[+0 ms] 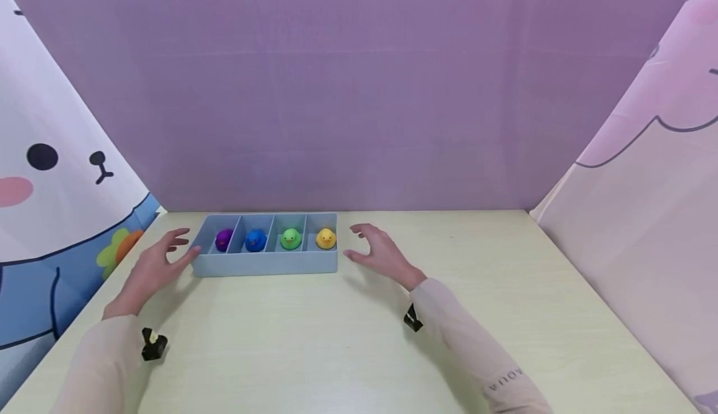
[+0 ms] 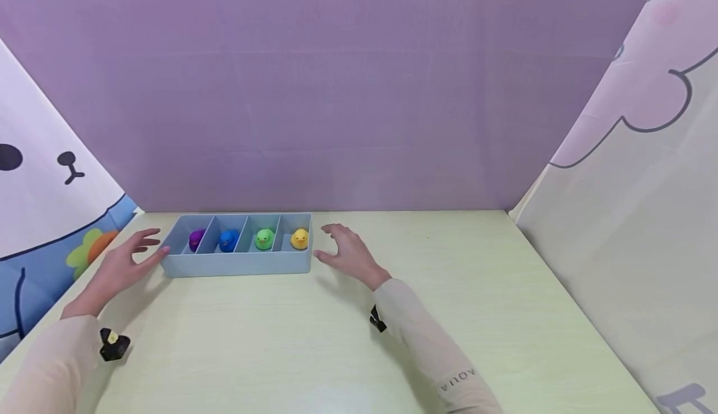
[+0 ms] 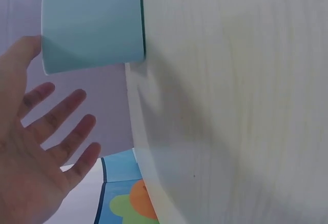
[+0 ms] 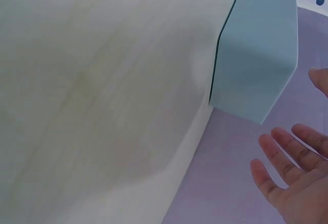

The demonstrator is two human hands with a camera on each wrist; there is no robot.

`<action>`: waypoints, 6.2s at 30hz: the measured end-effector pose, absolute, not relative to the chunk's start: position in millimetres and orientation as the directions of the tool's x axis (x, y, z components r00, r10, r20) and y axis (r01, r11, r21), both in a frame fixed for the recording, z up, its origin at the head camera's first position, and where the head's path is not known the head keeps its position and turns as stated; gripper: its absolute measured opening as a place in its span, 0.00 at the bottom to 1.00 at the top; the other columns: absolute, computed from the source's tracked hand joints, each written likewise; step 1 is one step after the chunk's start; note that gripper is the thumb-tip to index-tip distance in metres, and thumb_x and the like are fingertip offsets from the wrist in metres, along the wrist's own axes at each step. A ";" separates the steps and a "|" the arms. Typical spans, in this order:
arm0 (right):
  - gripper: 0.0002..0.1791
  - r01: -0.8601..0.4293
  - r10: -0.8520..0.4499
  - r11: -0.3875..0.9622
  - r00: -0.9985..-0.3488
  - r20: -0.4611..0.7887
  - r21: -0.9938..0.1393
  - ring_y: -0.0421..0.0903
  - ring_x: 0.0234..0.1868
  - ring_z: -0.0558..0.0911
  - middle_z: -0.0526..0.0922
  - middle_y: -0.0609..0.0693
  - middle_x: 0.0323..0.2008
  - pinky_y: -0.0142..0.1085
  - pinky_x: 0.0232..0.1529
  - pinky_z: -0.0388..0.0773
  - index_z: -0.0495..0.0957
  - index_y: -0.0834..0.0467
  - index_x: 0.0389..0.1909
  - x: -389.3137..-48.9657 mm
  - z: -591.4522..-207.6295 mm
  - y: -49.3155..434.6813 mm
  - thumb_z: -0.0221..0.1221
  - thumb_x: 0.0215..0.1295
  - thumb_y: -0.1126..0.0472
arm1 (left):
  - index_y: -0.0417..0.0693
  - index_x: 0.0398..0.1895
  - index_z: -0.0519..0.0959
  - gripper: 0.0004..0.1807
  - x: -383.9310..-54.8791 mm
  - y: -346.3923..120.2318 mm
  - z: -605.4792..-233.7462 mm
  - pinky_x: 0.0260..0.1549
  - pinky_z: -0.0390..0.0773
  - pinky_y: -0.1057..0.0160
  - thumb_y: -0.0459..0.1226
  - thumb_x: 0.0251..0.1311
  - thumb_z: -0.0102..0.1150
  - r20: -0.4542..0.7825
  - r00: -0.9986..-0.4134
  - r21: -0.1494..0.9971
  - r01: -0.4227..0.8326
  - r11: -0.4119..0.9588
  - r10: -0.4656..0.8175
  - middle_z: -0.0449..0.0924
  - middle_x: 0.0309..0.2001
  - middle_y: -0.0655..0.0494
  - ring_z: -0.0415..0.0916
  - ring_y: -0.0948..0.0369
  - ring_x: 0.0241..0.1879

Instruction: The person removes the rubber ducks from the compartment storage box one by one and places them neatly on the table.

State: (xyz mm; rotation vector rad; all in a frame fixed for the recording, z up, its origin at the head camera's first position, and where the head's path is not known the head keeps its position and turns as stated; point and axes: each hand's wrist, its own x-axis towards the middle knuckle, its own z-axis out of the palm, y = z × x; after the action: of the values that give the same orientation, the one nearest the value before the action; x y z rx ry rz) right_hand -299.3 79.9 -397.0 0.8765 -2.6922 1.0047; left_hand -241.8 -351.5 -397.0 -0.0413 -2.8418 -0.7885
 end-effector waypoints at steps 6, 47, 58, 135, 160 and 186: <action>0.29 -0.549 -0.491 0.576 -0.825 0.280 -0.605 0.54 0.55 0.74 0.73 0.56 0.56 0.45 0.53 0.74 0.67 0.61 0.58 -300.2 -399.9 68.1 0.61 0.58 0.53 | 0.41 0.68 0.52 0.38 -243.0 -353.2 -398.3 0.48 0.65 0.32 0.56 0.63 0.44 0.163 -0.987 0.545 0.097 0.833 0.008 0.64 0.58 0.29 0.61 0.34 0.56; 0.29 -0.514 -0.490 0.561 -0.838 0.240 -0.649 0.54 0.54 0.75 0.72 0.56 0.59 0.43 0.51 0.76 0.65 0.62 0.59 -303.6 -407.8 42.6 0.57 0.62 0.50 | 0.42 0.68 0.52 0.33 -246.6 -362.3 -405.6 0.51 0.67 0.36 0.49 0.66 0.44 0.124 -0.988 0.623 0.150 0.768 0.092 0.60 0.60 0.27 0.64 0.33 0.54; 0.29 -0.493 -0.485 0.560 -0.847 0.219 -0.666 0.53 0.54 0.74 0.71 0.56 0.60 0.45 0.52 0.75 0.65 0.62 0.60 -302.9 -407.4 45.2 0.57 0.62 0.51 | 0.44 0.68 0.53 0.34 -248.0 -361.8 -406.2 0.50 0.67 0.36 0.51 0.65 0.45 0.116 -0.989 0.621 0.143 0.771 0.091 0.62 0.59 0.27 0.64 0.34 0.55; 0.29 -0.426 -0.400 0.577 -0.891 0.213 -0.697 0.58 0.53 0.74 0.71 0.60 0.58 0.50 0.49 0.75 0.65 0.62 0.59 -301.2 -408.0 183.0 0.58 0.61 0.53 | 0.42 0.61 0.63 0.30 -279.4 -248.6 -411.8 0.47 0.75 0.44 0.47 0.60 0.55 0.215 -0.933 0.657 0.357 0.664 0.288 0.78 0.47 0.36 0.76 0.44 0.47; 0.27 -0.389 -0.405 0.569 -0.899 0.164 -0.725 0.65 0.54 0.72 0.70 0.68 0.57 0.54 0.50 0.73 0.64 0.69 0.59 -275.7 -376.1 210.3 0.58 0.61 0.61 | 0.40 0.60 0.63 0.30 -279.2 -208.0 -409.8 0.45 0.76 0.45 0.46 0.60 0.56 0.231 -0.920 0.653 0.389 0.650 0.318 0.78 0.45 0.37 0.76 0.45 0.46; 0.25 -0.414 -0.440 0.573 -0.883 0.161 -0.707 0.66 0.53 0.72 0.71 0.69 0.55 0.54 0.49 0.74 0.65 0.68 0.57 -275.4 -370.0 215.4 0.57 0.61 0.62 | 0.40 0.60 0.63 0.32 -281.4 -204.5 -408.4 0.47 0.75 0.45 0.49 0.58 0.57 0.211 -0.925 0.644 0.374 0.667 0.315 0.75 0.50 0.37 0.74 0.42 0.49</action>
State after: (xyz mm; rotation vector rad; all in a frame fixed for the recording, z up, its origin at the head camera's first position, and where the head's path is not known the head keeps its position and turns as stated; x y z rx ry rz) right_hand -275.4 215.4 -370.0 0.7644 -2.8145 1.2517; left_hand -281.4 -204.5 -408.4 -0.5788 -2.7934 -1.1070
